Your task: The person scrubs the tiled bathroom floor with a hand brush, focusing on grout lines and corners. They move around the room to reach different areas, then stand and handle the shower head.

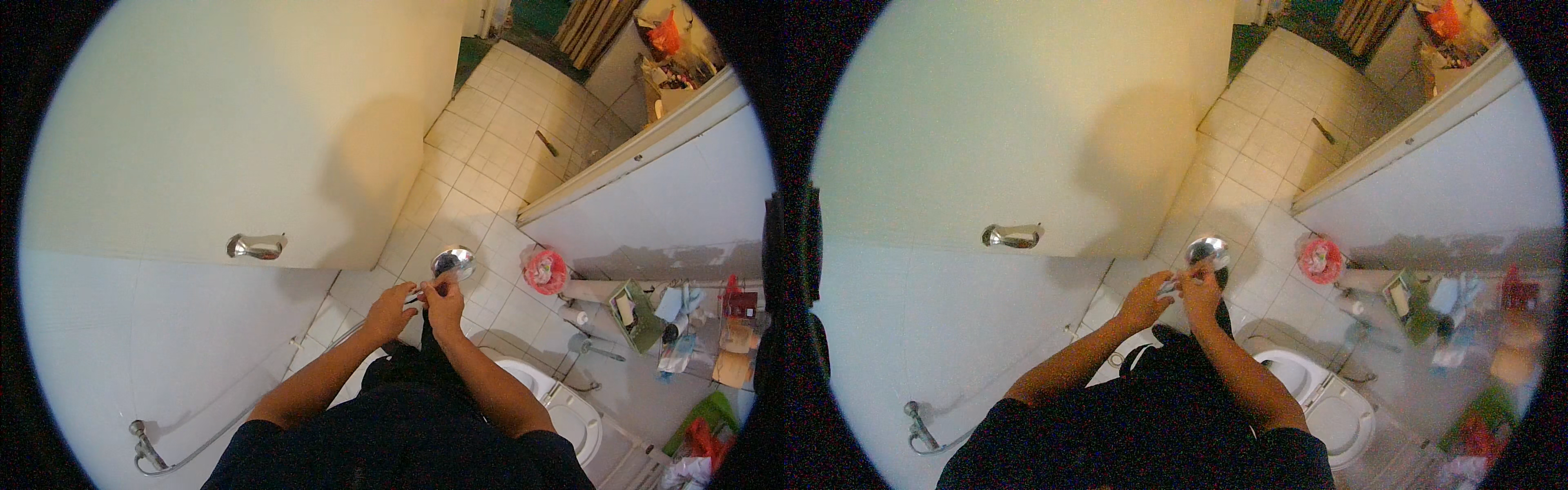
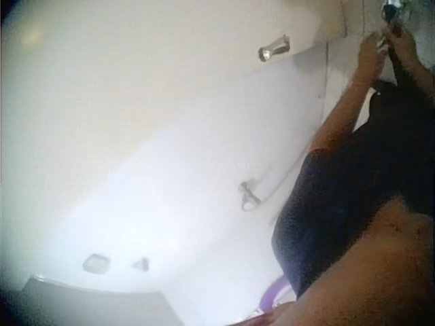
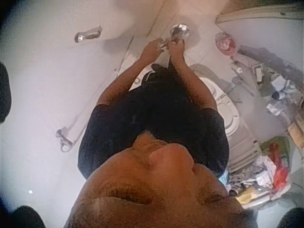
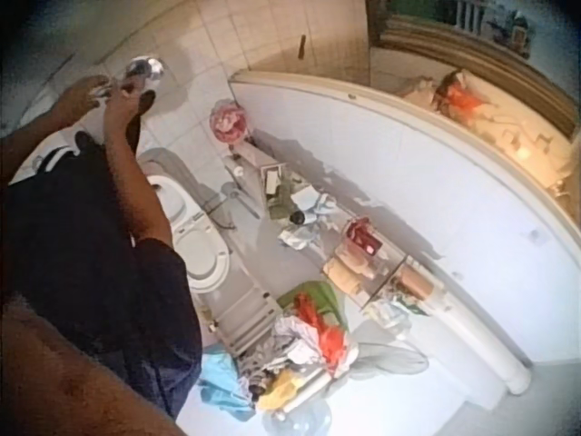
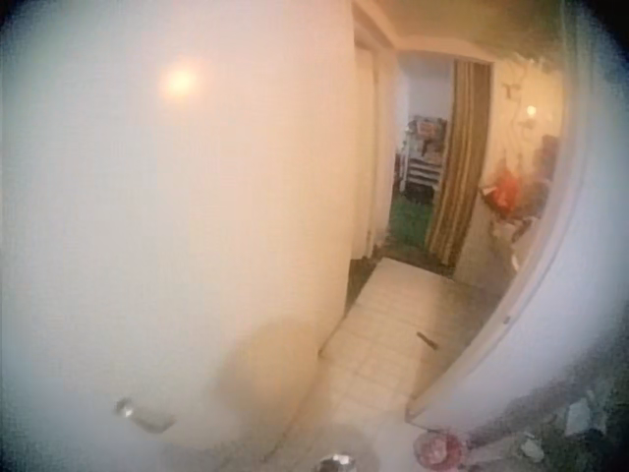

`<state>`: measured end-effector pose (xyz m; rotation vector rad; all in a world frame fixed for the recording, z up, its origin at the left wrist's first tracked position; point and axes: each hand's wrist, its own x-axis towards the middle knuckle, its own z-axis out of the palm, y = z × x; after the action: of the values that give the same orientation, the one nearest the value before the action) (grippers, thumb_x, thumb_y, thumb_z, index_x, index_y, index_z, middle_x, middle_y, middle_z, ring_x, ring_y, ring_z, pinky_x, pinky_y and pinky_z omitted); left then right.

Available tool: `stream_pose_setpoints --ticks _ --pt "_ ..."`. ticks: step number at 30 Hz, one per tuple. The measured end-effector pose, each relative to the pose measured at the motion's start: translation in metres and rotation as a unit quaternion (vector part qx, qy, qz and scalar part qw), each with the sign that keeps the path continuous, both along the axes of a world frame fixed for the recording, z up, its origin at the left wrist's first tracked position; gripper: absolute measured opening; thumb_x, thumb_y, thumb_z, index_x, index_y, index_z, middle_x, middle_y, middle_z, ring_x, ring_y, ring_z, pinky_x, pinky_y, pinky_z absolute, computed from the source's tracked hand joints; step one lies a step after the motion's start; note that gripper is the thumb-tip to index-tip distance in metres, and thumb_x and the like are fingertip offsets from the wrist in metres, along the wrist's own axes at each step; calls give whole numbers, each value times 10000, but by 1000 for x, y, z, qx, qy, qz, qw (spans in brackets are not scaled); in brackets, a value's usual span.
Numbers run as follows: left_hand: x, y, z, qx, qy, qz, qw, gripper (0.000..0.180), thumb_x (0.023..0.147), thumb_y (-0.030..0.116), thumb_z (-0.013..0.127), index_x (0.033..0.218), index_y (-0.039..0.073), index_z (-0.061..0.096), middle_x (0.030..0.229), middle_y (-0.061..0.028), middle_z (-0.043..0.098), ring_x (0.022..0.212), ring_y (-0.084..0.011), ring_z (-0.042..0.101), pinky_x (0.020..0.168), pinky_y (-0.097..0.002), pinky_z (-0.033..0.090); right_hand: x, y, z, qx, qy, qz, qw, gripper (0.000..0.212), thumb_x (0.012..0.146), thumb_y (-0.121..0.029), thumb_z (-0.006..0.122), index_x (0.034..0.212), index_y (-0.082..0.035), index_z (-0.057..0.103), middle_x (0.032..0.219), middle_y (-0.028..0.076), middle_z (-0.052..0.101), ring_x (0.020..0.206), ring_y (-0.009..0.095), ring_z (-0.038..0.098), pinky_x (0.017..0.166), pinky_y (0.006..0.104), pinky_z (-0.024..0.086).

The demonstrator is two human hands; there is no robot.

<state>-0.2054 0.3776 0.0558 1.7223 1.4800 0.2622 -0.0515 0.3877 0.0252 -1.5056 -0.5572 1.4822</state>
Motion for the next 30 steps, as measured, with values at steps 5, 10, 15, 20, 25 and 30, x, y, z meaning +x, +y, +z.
stream_pose_setpoints --ticks 5,10,15,20,25,30 --pt "17 19 -1 -38 6 20 999 466 925 217 712 1339 75 552 1319 -165 636 1233 -355 603 1036 -438 481 3 10 -10 27 -43 17 999 194 915 -87 730 1022 -47 572 906 97 678 724 189 705 568 301 569" --pt "27 33 -4 -34 -4 60 998 369 951 220 681 1273 82 564 1264 -175 657 1179 -377 629 986 -469 500 7 23 -18 28 -93 47 994 256 870 -158 785 995 -31 602 952 120 683 823 234 703 713 360 572" --pt "40 45 -6 -23 4 67 998 338 950 172 673 1254 82 554 1223 -193 673 1108 -406 657 908 -482 534 11 34 -27 51 -156 53 985 251 857 -209 798 936 -27 645 958 129 690 889 251 689 787 398 544" --pt "44 50 -3 -32 2 92 995 404 939 118 667 1319 99 530 1188 -221 685 1034 -428 679 840 -495 554 10 41 -8 147 -274 84 947 214 866 -94 784 937 -44 588 844 74 619 720 128 646 609 290 534" --pt "39 49 0 -20 -19 105 994 392 932 143 672 1299 117 536 1097 -190 708 976 -417 694 814 -492 551 14 40 24 136 -247 142 949 229 841 -85 791 968 -31 608 936 82 615 764 156 650 680 303 543" --pt "25 43 4 -12 -79 127 989 469 930 121 678 1365 120 502 1088 -183 710 988 -406 706 825 -478 559 30 42 21 179 -166 215 946 238 857 -60 760 1035 -26 607 1005 86 625 773 153 654 679 287 541"
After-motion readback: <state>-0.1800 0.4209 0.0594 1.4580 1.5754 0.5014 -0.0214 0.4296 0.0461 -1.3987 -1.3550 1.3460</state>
